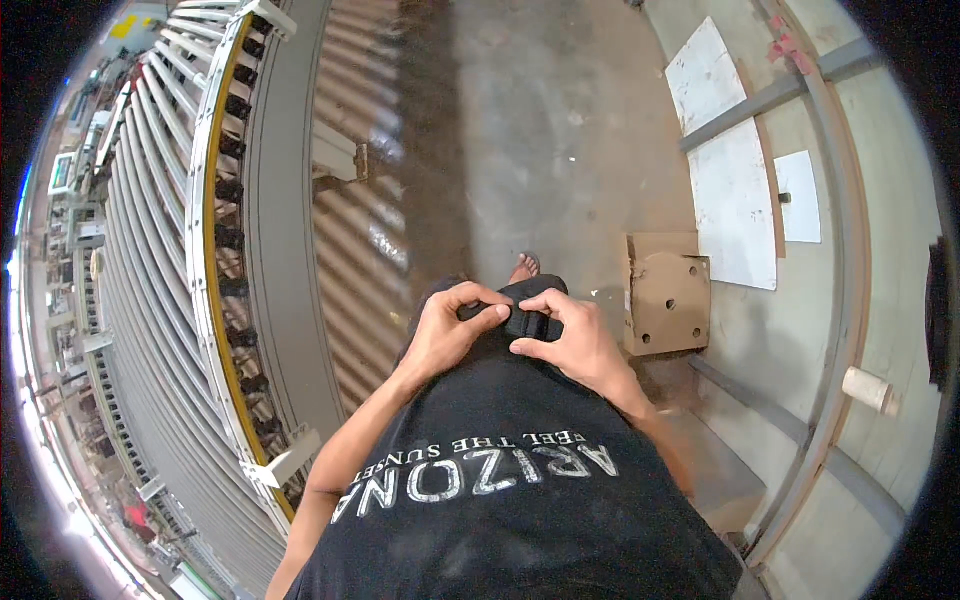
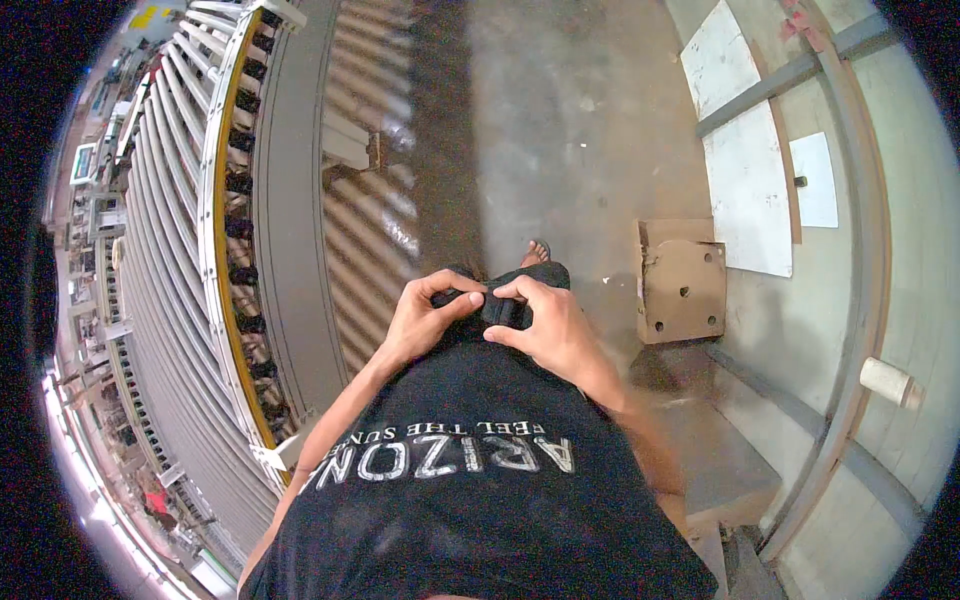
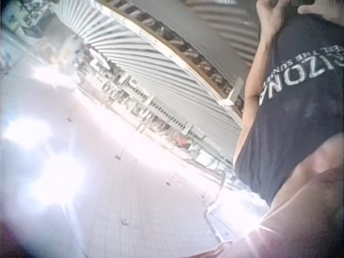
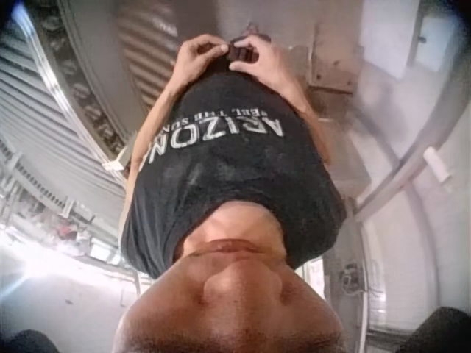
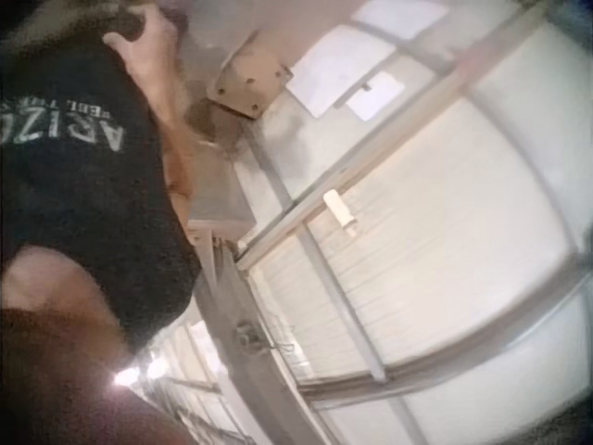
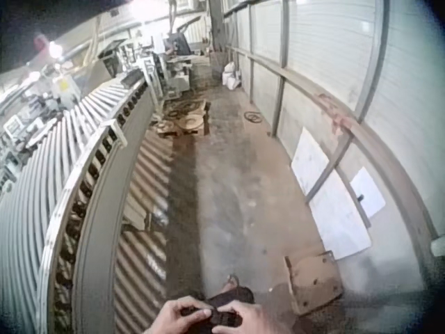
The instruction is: Inspecting and adjusting a black waist-mounted camera strap and buckle on the factory floor.
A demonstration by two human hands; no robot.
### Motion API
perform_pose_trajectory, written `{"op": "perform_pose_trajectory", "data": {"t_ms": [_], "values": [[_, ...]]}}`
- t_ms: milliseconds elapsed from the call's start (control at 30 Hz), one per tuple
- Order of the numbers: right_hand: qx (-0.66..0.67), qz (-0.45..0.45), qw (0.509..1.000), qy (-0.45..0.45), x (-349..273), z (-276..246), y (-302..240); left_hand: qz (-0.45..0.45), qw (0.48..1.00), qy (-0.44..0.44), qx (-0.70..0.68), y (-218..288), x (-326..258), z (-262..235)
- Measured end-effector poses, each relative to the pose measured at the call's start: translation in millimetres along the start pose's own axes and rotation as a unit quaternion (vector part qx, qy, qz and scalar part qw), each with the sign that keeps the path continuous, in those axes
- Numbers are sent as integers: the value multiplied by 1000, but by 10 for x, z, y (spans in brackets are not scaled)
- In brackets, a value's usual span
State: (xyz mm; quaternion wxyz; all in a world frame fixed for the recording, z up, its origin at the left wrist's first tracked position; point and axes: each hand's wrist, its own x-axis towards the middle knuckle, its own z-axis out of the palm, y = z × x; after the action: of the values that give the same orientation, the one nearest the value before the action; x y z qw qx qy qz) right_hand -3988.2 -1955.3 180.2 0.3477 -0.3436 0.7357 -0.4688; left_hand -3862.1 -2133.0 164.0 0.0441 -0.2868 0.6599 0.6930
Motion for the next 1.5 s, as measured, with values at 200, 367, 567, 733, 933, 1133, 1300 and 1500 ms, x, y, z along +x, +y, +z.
{"op": "perform_pose_trajectory", "data": {"t_ms": [200,367,567,733,933,1133,1300,1500], "values": [[-29,23,996,76,366,20,-123,119,989,16,81,275,444,-237],[-127,45,984,117,520,-7,-399,137,982,-5,127,495,674,-449],[-55,24,992,109,693,47,-255,148,957,-92,233,617,860,-707],[-68,1,992,109,791,22,-279,-19,990,-15,-141,622,1028,-948],[-91,-28,991,97,869,3,-338,128,960,-99,228,835,844,-694],[-52,-18,995,80,860,-27,-355,147,969,-128,154,638,940,-715],[-53,-22,995,76,865,-26,-353,116,979,-136,97,562,948,-718],[-61,-28,996,65,870,-36,-403,28,976,-150,158,708,899,-769]]}}
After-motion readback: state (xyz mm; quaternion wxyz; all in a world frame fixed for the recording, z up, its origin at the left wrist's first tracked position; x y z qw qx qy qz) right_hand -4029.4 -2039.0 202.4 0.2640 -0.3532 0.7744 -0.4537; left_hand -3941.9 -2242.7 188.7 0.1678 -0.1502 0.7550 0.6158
